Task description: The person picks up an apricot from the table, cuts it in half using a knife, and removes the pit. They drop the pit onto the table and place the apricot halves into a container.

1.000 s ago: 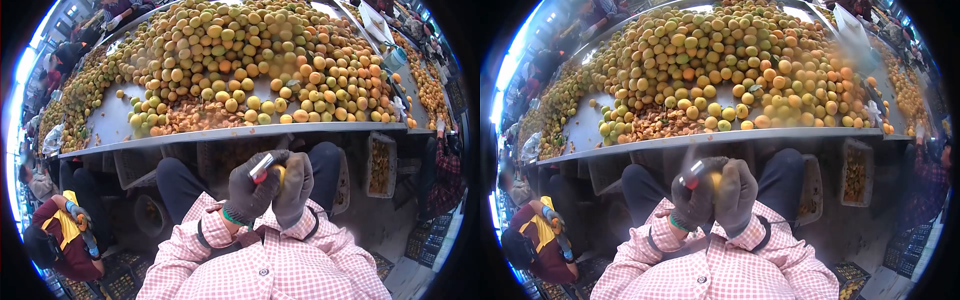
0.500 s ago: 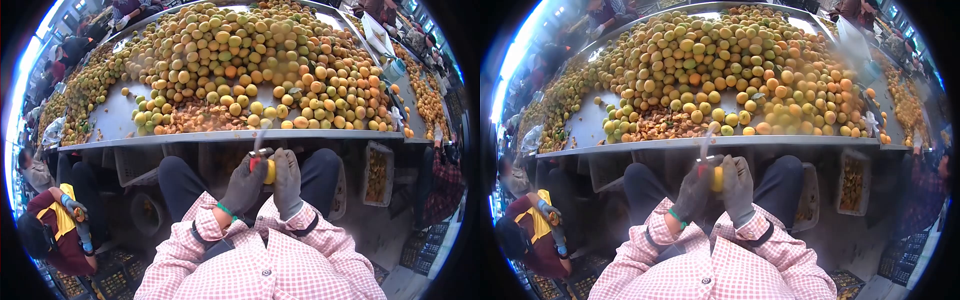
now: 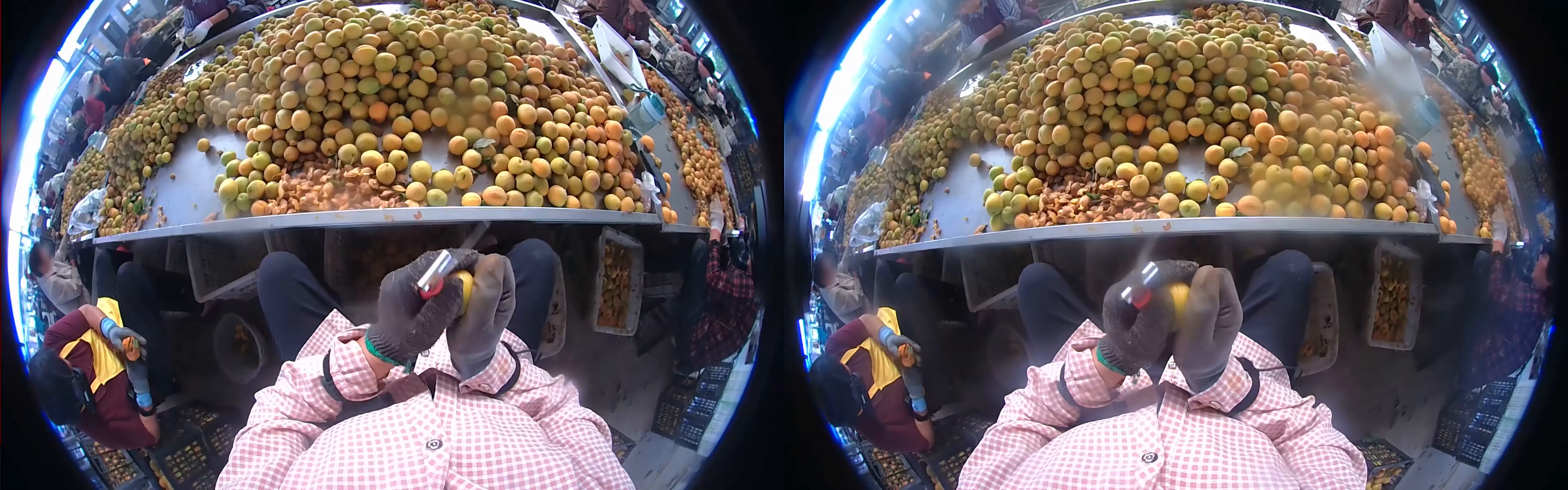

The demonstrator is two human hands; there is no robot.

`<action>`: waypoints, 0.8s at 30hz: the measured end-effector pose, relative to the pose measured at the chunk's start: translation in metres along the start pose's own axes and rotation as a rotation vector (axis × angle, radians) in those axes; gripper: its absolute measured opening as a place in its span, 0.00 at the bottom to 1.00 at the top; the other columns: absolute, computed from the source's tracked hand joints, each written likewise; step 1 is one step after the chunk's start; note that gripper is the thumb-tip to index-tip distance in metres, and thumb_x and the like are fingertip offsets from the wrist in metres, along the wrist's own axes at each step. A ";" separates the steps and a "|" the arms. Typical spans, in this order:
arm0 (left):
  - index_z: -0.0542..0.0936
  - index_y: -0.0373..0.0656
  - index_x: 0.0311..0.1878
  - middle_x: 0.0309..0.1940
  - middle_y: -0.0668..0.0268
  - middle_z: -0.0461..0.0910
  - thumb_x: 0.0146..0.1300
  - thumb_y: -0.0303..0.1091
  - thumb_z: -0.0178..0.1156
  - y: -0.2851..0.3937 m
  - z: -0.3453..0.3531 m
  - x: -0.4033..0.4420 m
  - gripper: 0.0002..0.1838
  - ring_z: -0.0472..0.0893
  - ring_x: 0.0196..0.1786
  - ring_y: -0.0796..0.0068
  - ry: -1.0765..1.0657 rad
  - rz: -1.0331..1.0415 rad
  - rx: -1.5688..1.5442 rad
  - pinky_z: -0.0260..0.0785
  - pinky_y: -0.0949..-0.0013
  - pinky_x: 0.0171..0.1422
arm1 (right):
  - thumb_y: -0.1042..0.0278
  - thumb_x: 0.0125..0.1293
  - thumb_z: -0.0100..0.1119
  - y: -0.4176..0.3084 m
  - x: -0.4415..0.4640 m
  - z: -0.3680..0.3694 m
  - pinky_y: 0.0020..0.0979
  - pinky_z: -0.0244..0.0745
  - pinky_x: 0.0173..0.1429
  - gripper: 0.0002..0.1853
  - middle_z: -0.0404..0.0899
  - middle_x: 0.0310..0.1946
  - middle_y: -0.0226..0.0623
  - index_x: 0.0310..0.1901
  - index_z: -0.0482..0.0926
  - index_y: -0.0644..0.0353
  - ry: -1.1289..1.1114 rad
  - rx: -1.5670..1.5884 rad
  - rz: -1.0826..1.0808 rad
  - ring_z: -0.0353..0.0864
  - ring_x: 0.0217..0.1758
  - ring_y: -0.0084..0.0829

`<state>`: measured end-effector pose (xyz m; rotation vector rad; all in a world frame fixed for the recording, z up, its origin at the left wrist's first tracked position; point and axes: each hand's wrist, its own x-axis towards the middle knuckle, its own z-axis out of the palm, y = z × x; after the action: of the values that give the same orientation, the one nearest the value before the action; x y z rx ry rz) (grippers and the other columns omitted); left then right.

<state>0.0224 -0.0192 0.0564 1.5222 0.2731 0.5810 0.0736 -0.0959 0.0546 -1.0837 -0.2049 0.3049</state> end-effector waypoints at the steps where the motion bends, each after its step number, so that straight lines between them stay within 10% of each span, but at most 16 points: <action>1: 0.78 0.36 0.51 0.42 0.61 0.82 0.68 0.39 0.56 0.000 0.005 -0.002 0.17 0.79 0.44 0.75 0.040 -0.024 -0.119 0.71 0.71 0.51 | 0.68 0.73 0.42 0.003 0.001 0.000 0.20 0.63 0.31 0.13 0.72 0.23 0.27 0.30 0.71 0.61 -0.007 -0.044 -0.076 0.68 0.25 0.15; 6: 0.78 0.38 0.53 0.44 0.64 0.80 0.69 0.45 0.55 -0.025 0.014 -0.008 0.20 0.78 0.42 0.78 0.154 -0.056 -0.056 0.72 0.71 0.48 | 0.78 0.64 0.46 0.022 0.026 -0.024 0.26 0.65 0.26 0.09 0.72 0.20 0.36 0.27 0.74 0.64 -0.231 -0.380 -0.448 0.71 0.19 0.30; 9: 0.79 0.45 0.43 0.25 0.68 0.76 0.66 0.55 0.54 -0.024 0.010 -0.009 0.20 0.74 0.19 0.77 0.234 -0.567 -0.341 0.64 0.75 0.19 | 0.78 0.56 0.54 0.029 0.042 -0.034 0.33 0.70 0.27 0.03 0.77 0.22 0.38 0.27 0.77 0.59 -0.431 -0.617 -0.731 0.77 0.22 0.42; 14: 0.77 0.49 0.38 0.19 0.69 0.73 0.65 0.57 0.54 -0.041 0.010 -0.006 0.20 0.71 0.14 0.76 0.263 -0.760 -0.546 0.58 0.76 0.15 | 0.75 0.57 0.58 0.047 0.041 -0.044 0.32 0.72 0.28 0.02 0.77 0.22 0.36 0.33 0.77 0.58 -0.454 -0.721 -0.851 0.77 0.21 0.35; 16: 0.77 0.49 0.37 0.19 0.69 0.74 0.65 0.57 0.53 -0.037 -0.002 -0.001 0.19 0.72 0.15 0.76 0.212 -0.835 -0.600 0.59 0.77 0.15 | 0.69 0.65 0.56 0.058 0.030 -0.044 0.31 0.74 0.33 0.04 0.78 0.25 0.30 0.35 0.76 0.59 -0.297 -0.514 -0.266 0.77 0.24 0.24; 18: 0.68 0.41 0.60 0.48 0.67 0.77 0.54 0.30 0.69 -0.041 -0.018 0.002 0.31 0.77 0.48 0.74 0.142 -0.979 -0.920 0.72 0.68 0.52 | 0.62 0.72 0.49 0.051 0.031 -0.039 0.25 0.74 0.38 0.12 0.79 0.30 0.28 0.36 0.77 0.60 -0.248 -0.284 -0.061 0.75 0.31 0.17; 19: 0.67 0.40 0.62 0.51 0.64 0.75 0.54 0.29 0.69 -0.051 -0.017 -0.009 0.33 0.75 0.53 0.74 -0.067 -0.490 -0.119 0.69 0.67 0.59 | 0.60 0.73 0.47 0.040 0.033 -0.034 0.23 0.73 0.39 0.14 0.79 0.32 0.29 0.36 0.77 0.60 -0.227 -0.133 0.128 0.76 0.34 0.18; 22: 0.73 0.42 0.56 0.46 0.64 0.77 0.61 0.30 0.62 -0.047 -0.019 0.000 0.19 0.79 0.38 0.76 -0.021 -0.310 -0.369 0.73 0.77 0.36 | 0.54 0.76 0.40 0.027 0.038 -0.039 0.20 0.73 0.39 0.20 0.79 0.36 0.31 0.41 0.77 0.61 -0.145 0.110 0.596 0.76 0.40 0.19; 24: 0.71 0.38 0.58 0.54 0.64 0.74 0.56 0.16 0.60 -0.028 -0.032 0.008 0.25 0.75 0.53 0.75 -0.110 -0.073 0.008 0.71 0.72 0.54 | 0.46 0.74 0.37 0.026 0.040 -0.044 0.24 0.58 0.20 0.22 0.71 0.20 0.36 0.44 0.75 0.56 -0.202 0.311 0.856 0.65 0.18 0.24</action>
<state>0.0175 0.0133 0.0285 1.5397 0.2453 0.4379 0.1207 -0.1074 0.0120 -0.7796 0.1406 1.1768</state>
